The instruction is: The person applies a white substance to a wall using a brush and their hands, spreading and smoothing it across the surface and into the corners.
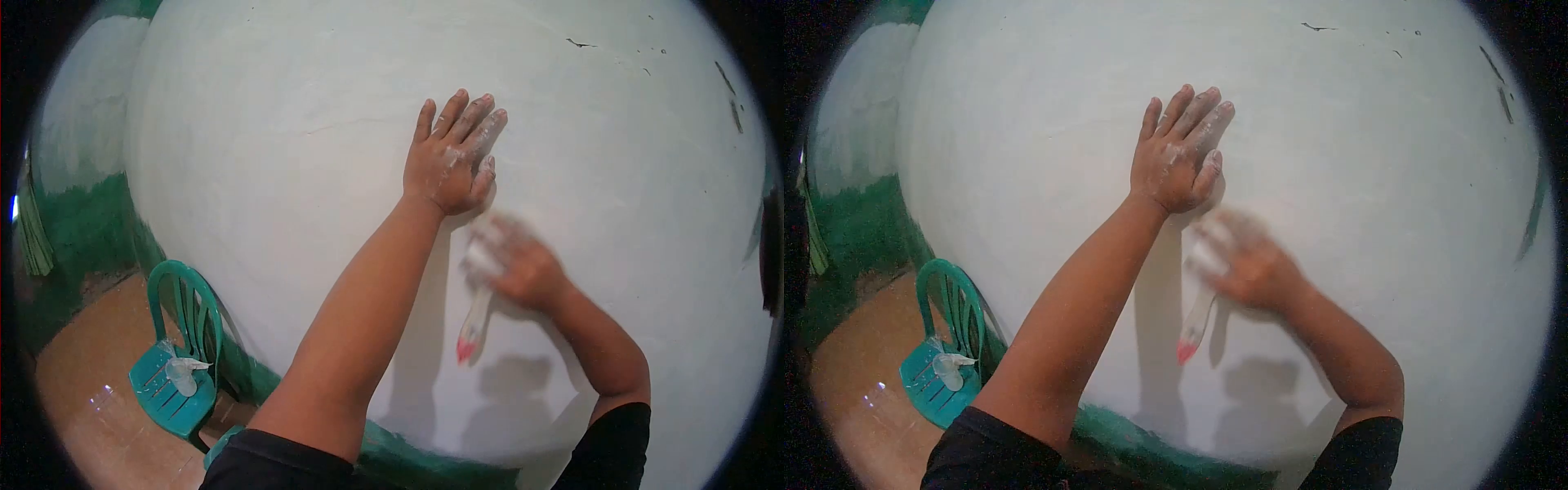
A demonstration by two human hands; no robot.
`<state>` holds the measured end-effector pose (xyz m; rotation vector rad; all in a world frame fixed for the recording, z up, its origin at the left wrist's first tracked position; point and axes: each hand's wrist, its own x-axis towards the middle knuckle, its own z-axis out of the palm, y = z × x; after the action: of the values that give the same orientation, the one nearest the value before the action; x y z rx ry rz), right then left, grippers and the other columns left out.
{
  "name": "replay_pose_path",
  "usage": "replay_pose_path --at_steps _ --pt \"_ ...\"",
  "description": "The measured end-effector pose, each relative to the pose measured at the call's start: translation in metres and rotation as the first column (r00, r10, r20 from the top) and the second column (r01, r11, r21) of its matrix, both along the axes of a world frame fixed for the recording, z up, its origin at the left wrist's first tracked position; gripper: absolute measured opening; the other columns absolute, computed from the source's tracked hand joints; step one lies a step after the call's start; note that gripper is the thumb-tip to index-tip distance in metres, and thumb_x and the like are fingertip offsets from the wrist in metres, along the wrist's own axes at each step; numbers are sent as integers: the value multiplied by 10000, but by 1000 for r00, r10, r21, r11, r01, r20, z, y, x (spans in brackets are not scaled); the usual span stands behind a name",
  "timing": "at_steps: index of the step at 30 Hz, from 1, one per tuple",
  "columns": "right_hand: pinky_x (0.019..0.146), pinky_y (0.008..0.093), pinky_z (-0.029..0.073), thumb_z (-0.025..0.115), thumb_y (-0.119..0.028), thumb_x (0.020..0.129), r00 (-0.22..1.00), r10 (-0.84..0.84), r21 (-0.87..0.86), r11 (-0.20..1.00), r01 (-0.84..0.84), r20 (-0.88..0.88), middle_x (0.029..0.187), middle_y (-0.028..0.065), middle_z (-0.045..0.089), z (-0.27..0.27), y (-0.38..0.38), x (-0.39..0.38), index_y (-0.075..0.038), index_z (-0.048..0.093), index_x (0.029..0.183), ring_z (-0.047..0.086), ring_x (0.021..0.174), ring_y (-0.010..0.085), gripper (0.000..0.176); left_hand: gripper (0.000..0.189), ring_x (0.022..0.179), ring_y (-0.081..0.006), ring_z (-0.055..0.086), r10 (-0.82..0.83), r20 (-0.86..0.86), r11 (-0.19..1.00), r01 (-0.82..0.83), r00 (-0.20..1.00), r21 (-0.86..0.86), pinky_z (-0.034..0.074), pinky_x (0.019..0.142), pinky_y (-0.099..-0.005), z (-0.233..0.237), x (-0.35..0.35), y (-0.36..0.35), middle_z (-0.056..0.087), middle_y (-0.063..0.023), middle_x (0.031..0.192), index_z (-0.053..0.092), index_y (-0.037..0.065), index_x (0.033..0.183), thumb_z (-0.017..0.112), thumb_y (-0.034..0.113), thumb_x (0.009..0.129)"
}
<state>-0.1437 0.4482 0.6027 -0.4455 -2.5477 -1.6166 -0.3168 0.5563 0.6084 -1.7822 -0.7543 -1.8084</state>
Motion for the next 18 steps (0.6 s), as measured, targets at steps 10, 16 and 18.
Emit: replay_pose_path --at_steps 10,16,18 --pt "705 296 561 619 -20 836 836 326 481 872 -86 -441 1128 137 661 131 -14 64 -29 627 1131 689 900 206 295 666 1411 -250 240 14 -4 1000 -14 1000 -13 118 1171 -489 1 0 -4 331 1 1506 385 259 1426 528 326 779" --pt "874 384 542 691 -137 785 946 -47 301 942 149 -320 1236 99 613 68 -25 49 -189 658 1124 604 1127 285 344 689 1408 -256 253 18 0 999 -18 1000 28 122 1161 -503 8 -1 11 322 -20 1512 377 251 1435 544 363 776" --pt "898 403 527 717 -190 742 988 -117 102 987 126 -98 1263 78 598 31 -30 38 -231 683 1058 573 1163 309 320 683 1407 -266 255 20 -23 1000 -20 1000 6 126 1155 -507 4 -3 13 320 -30 1514 369 242 1441 539 367 791"
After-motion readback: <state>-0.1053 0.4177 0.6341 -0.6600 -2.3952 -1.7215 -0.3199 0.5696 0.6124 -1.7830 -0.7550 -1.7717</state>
